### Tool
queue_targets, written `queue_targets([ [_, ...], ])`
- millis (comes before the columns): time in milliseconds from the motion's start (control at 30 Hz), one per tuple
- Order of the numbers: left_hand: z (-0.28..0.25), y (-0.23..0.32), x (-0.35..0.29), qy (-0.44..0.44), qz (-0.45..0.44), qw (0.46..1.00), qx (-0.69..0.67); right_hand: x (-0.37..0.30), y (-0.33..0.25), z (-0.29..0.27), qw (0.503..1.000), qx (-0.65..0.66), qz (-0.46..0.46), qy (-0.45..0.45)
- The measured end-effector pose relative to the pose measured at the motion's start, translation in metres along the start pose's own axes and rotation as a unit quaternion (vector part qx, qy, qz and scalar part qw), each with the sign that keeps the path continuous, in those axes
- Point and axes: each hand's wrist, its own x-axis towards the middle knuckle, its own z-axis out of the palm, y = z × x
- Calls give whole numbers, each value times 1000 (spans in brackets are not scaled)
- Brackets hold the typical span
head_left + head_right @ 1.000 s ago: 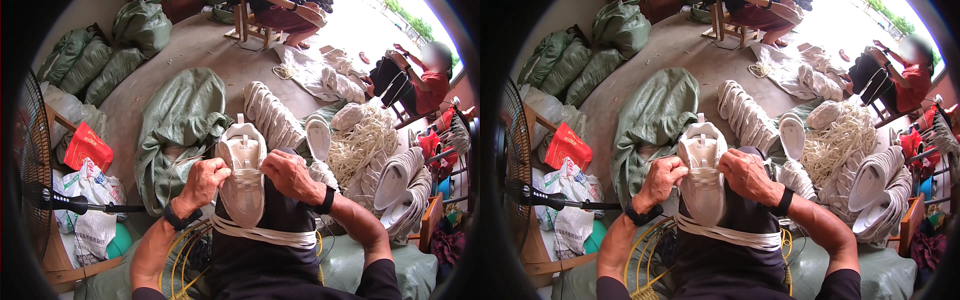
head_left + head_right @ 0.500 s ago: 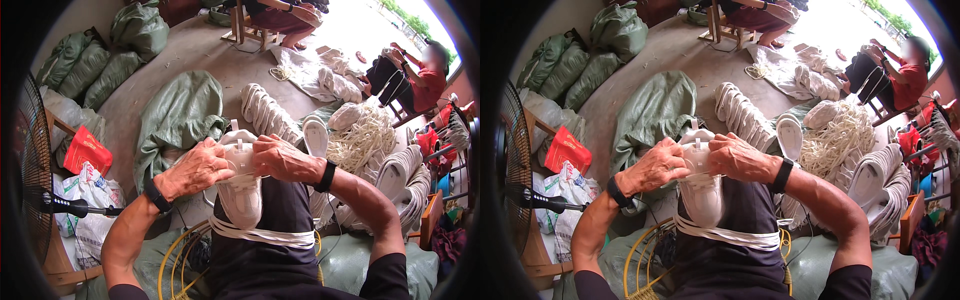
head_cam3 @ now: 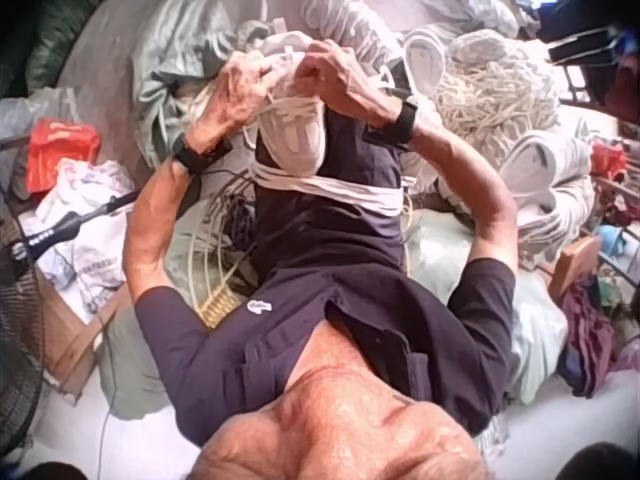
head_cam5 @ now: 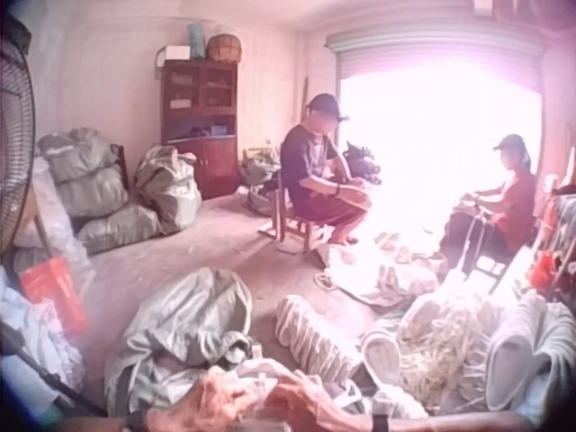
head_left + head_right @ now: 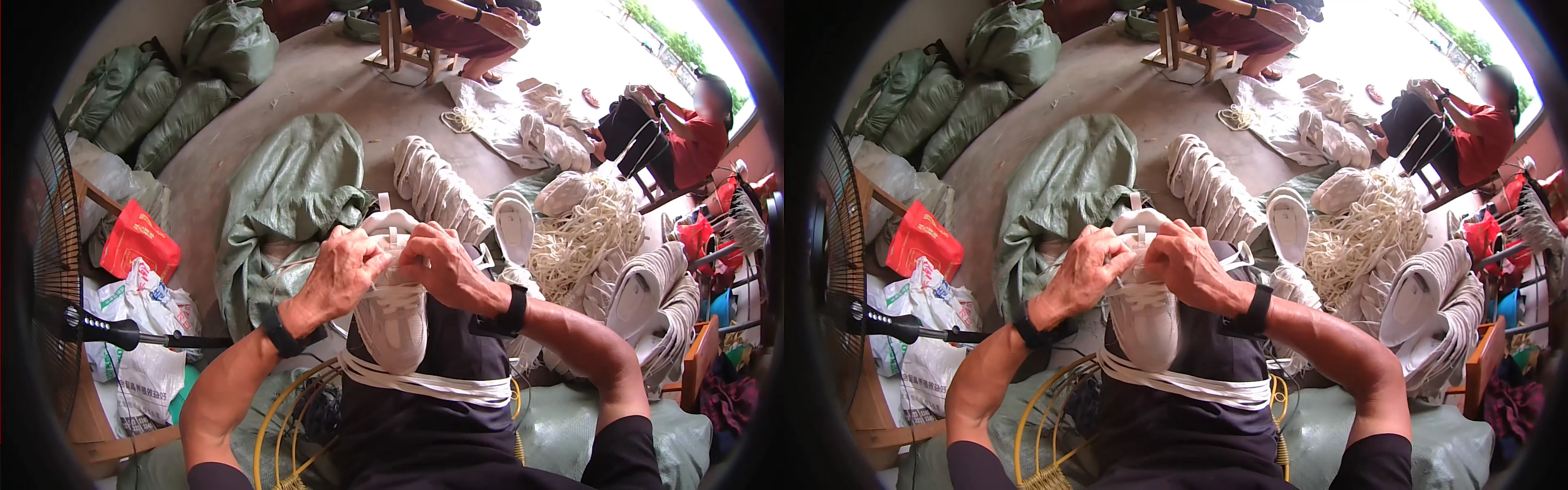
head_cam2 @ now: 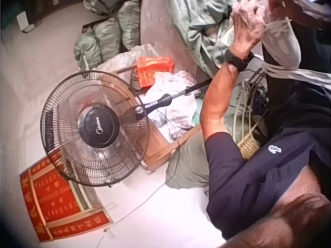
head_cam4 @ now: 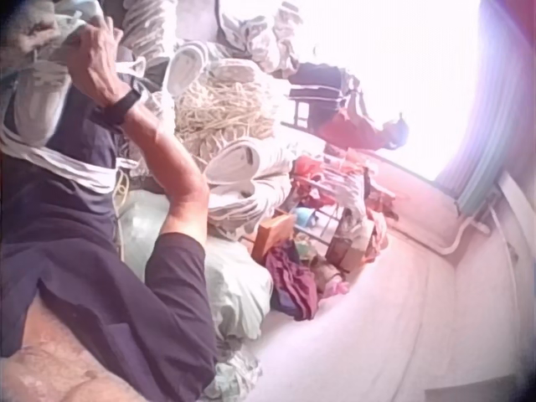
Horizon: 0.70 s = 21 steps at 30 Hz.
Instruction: Lacing a white sneaker by hand in a shoe manufacturing environment.
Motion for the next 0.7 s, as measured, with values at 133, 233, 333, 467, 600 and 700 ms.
queue_targets([
  [133,-1,-4,-10,-22,-7,1000,-6,-5,-1,-1,991,-117,-67,-6],
  [233,4,-5,-8,-32,-28,999,3,-8,-8,3,978,-178,-112,13],
  [333,10,-1,-4,-4,-104,993,-50,-8,-1,10,973,-186,-137,27],
  [467,28,-7,6,154,-283,808,-493,2,-11,12,994,-82,-55,41],
  [600,38,-12,2,167,-268,817,-483,7,-11,2,962,-252,-102,-11],
  [700,35,-12,1,146,-282,814,-486,4,-17,-7,945,-297,-127,-55],
])
